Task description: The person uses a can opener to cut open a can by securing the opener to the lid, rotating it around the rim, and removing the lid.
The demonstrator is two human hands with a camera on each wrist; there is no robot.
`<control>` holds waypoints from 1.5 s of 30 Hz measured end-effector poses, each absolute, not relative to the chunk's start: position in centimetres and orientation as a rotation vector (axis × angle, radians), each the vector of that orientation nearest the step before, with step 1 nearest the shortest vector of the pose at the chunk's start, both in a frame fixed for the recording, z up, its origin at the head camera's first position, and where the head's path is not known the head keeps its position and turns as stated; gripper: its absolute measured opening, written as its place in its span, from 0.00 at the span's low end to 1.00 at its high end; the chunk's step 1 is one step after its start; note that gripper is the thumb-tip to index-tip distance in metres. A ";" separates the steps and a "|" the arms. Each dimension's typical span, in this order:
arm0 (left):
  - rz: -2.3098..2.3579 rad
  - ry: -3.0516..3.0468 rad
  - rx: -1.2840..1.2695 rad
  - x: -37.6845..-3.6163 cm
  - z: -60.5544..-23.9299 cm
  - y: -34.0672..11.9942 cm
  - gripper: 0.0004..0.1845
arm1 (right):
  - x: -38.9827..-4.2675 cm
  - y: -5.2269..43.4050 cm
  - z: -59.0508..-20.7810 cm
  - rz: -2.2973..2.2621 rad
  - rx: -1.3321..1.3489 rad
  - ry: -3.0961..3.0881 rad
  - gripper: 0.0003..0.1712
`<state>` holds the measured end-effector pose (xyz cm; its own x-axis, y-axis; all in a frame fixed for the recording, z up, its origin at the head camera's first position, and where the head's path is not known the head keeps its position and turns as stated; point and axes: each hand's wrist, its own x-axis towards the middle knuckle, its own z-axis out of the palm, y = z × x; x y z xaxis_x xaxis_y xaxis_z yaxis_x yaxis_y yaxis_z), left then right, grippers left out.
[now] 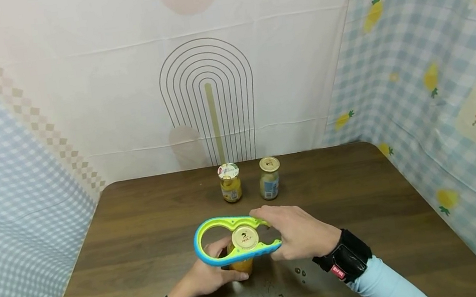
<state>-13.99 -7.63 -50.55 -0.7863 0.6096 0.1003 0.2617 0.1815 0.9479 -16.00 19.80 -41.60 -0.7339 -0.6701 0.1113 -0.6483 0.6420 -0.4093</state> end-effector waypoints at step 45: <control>1.765 2.783 0.002 -12.5 -49.9 -10.5 0.35 | -11.4 22.4 -45.2 -0.633 -0.620 3.084 0.54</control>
